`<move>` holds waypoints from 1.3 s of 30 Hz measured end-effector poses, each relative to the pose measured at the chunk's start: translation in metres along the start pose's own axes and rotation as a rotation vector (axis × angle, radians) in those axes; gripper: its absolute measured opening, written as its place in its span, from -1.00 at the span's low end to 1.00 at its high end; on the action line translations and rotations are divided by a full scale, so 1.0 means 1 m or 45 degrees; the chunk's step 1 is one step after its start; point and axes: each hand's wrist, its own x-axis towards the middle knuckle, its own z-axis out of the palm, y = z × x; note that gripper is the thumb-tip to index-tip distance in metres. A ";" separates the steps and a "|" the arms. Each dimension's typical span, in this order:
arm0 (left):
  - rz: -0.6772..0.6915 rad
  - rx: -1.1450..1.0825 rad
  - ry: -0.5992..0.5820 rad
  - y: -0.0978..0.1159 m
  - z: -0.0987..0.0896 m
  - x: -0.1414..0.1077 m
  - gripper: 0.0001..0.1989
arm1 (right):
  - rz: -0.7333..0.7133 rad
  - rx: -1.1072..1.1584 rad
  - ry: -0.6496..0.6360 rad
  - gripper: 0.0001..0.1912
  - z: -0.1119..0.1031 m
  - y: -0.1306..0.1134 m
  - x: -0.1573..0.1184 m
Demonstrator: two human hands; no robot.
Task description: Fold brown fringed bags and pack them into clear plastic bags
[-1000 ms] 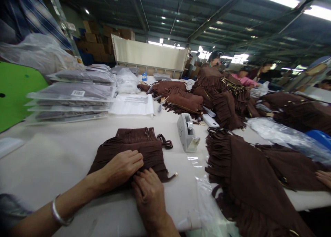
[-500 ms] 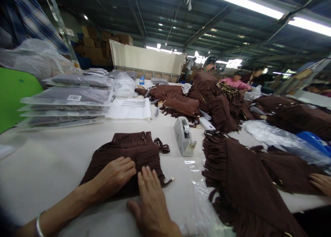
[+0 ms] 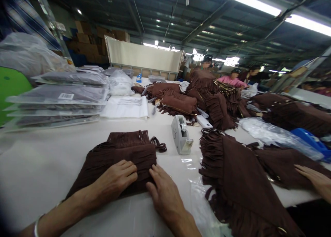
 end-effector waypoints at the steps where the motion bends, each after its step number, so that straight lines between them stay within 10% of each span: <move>1: -0.006 -0.004 0.006 0.000 0.002 -0.001 -0.91 | -0.062 -0.043 -0.037 -0.59 0.004 0.000 -0.001; 6: -0.004 -0.077 -0.025 0.000 -0.004 -0.011 -0.88 | -0.106 -0.119 -0.009 -0.53 0.007 -0.006 0.007; 12: -0.142 -0.215 0.057 0.002 -0.015 -0.003 -0.91 | -0.367 0.027 -0.397 -0.30 0.013 -0.036 0.016; 18: -0.402 -0.083 0.179 -0.009 0.001 0.040 -0.66 | -0.069 0.063 0.116 -0.68 -0.009 0.007 0.046; 25: -0.568 -0.057 -0.213 -0.024 0.043 0.046 -0.22 | 0.125 -0.429 0.120 -0.61 -0.008 0.065 0.107; 39: -0.718 -0.083 -0.182 -0.021 0.026 0.032 -0.14 | -0.312 -0.142 0.221 -0.58 0.000 0.018 0.126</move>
